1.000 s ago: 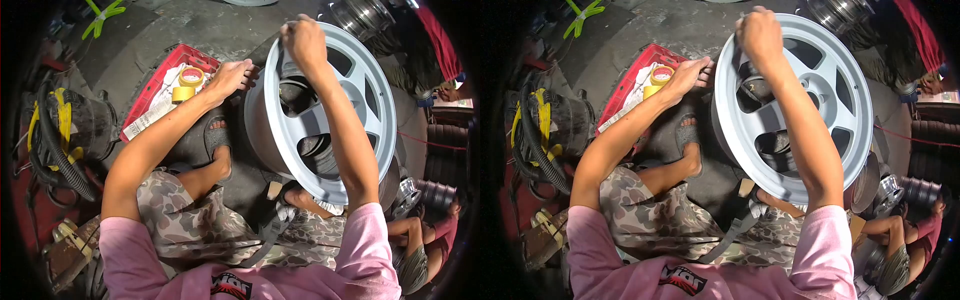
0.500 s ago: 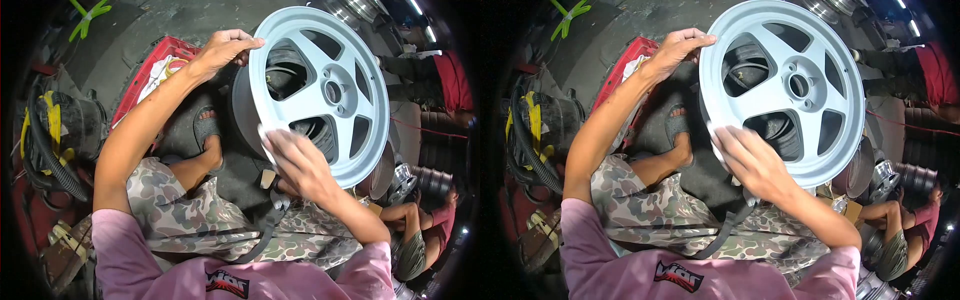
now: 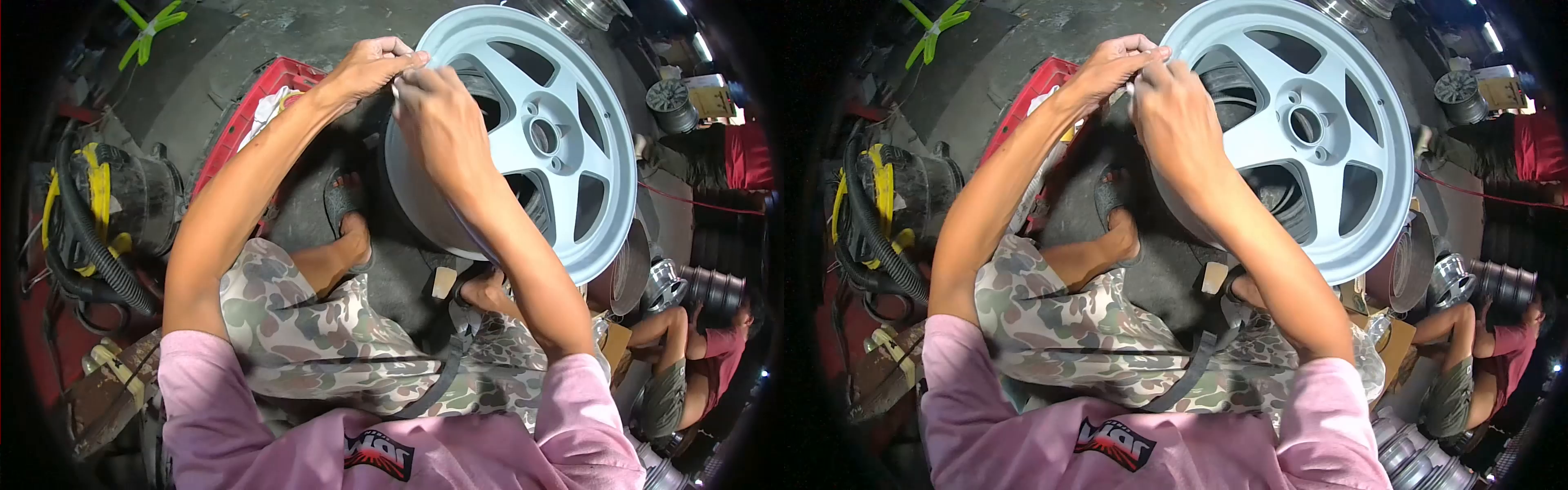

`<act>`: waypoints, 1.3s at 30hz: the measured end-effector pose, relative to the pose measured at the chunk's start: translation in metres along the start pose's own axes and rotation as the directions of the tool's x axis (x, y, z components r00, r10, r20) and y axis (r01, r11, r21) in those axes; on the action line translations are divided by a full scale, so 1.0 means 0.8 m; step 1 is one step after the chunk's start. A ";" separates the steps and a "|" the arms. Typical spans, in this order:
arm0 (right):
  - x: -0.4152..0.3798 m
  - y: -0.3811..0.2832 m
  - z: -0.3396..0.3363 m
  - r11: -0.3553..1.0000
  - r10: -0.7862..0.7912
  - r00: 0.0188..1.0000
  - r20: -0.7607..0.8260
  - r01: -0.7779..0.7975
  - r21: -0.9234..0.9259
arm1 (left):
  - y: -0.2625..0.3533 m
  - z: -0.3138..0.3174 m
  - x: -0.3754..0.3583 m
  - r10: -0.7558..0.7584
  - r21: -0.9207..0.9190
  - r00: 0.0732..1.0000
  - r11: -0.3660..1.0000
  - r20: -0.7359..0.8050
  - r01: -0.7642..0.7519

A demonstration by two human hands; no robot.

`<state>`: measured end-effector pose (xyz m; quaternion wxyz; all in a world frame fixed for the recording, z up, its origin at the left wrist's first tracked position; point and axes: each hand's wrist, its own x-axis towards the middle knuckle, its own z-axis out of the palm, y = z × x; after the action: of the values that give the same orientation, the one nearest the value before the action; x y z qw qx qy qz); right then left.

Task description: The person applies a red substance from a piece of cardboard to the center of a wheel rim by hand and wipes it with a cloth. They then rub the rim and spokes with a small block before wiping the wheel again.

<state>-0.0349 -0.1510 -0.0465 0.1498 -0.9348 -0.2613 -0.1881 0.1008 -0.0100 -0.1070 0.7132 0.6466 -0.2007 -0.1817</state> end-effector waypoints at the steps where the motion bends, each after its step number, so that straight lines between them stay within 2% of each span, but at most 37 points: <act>1: 0.009 0.000 0.010 0.999 0.013 0.999 -0.034 -0.014 -0.035 | 0.001 -0.003 0.000 0.006 0.004 1.000 1.000 0.005 -0.006; 2: 0.013 0.001 0.015 0.997 0.023 0.997 -0.067 -0.028 -0.070 | 0.001 -0.007 0.000 -0.018 -0.002 0.999 1.000 0.031 0.018; 5: -0.073 -0.036 -0.038 0.996 -0.014 1.000 0.009 0.013 0.093 | -0.004 -0.002 0.001 -0.037 -0.037 0.998 0.999 0.048 0.039; 7: -0.149 -0.053 -0.083 0.997 0.031 0.983 0.181 -0.043 0.063 | -0.002 0.003 -0.003 -0.012 0.019 0.999 1.000 0.031 0.012; 9: -0.202 -0.057 -0.125 0.990 0.082 0.971 0.227 -0.105 0.090 | -0.002 0.004 -0.006 -0.018 0.045 0.999 0.999 0.048 0.016; 12: -0.250 -0.050 -0.138 0.980 0.192 0.962 0.194 -0.199 0.015 | 0.005 0.016 -0.020 0.052 0.381 0.990 0.925 -0.134 0.003; 13: -0.252 -0.050 -0.133 0.980 0.195 0.970 0.144 -0.199 0.013 | 0.004 0.017 -0.023 0.053 0.381 0.991 0.925 -0.122 -0.003; 14: -0.254 -0.052 -0.126 0.979 0.204 0.974 0.094 -0.206 0.010 | 0.002 0.018 -0.027 0.370 0.577 0.924 0.777 -0.095 -0.252; 15: -0.244 -0.048 -0.109 0.986 0.158 0.985 0.068 -0.160 0.036 | 0.002 0.020 -0.031 0.642 0.725 0.766 0.525 0.007 -0.446; 16: -0.218 -0.049 -0.093 0.987 0.139 0.988 0.066 -0.144 0.070 | 0.004 0.021 -0.039 0.590 0.724 0.806 0.536 0.046 -0.434; 18: -0.159 -0.047 -0.049 0.991 0.095 0.995 -0.038 -0.091 0.093 | 0.001 0.013 -0.047 0.631 0.795 0.756 0.362 0.176 -0.487; 19: -0.127 -0.044 -0.026 0.993 0.081 0.983 -0.164 -0.067 0.094 | -0.004 0.010 -0.050 0.636 0.817 0.739 0.293 0.222 -0.497; 21: -0.102 -0.045 -0.001 0.986 0.155 0.975 -0.157 -0.143 0.088 | -0.010 0.004 -0.056 0.631 0.813 0.710 0.210 0.311 -0.543; 25: -0.222 -0.050 -0.065 0.960 0.241 0.969 -0.043 -0.232 0.160 | -0.005 0.013 -0.072 0.590 0.793 0.702 0.162 0.399 -0.587; 27: -0.295 -0.040 -0.117 0.932 0.345 0.937 0.059 -0.349 0.093 | -0.007 0.020 -0.073 0.572 0.796 0.716 0.170 0.400 -0.581; 29: -0.331 -0.024 -0.167 0.883 0.469 0.883 0.018 -0.468 -0.040 | -0.004 0.021 -0.069 0.567 0.799 0.716 0.158 0.407 -0.580; 33: -0.348 0.057 -0.202 0.722 0.640 0.754 -0.150 -0.656 -0.219 | 0.002 0.020 -0.057 0.585 0.810 0.698 0.112 0.414 -0.575; 35: -0.346 0.120 -0.204 0.664 0.673 0.693 -0.259 -0.720 -0.200 | 0.005 0.017 -0.051 0.575 0.826 0.713 0.110 0.401 -0.553; 37: -0.333 0.191 -0.207 0.604 0.709 0.640 -0.296 -0.768 -0.212 | 0.010 0.017 -0.046 0.583 0.837 0.711 0.093 0.393 -0.539; 39: -0.317 0.280 -0.200 0.624 0.641 0.681 -0.354 -0.731 -0.275 | 0.016 0.018 -0.045 0.561 0.832 0.729 0.121 0.393 -0.542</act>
<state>-0.1576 -0.5044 -0.0550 0.0466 -0.9455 0.1798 -0.2675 0.0623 -0.0023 -0.0949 0.2463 0.8049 -0.4821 0.2430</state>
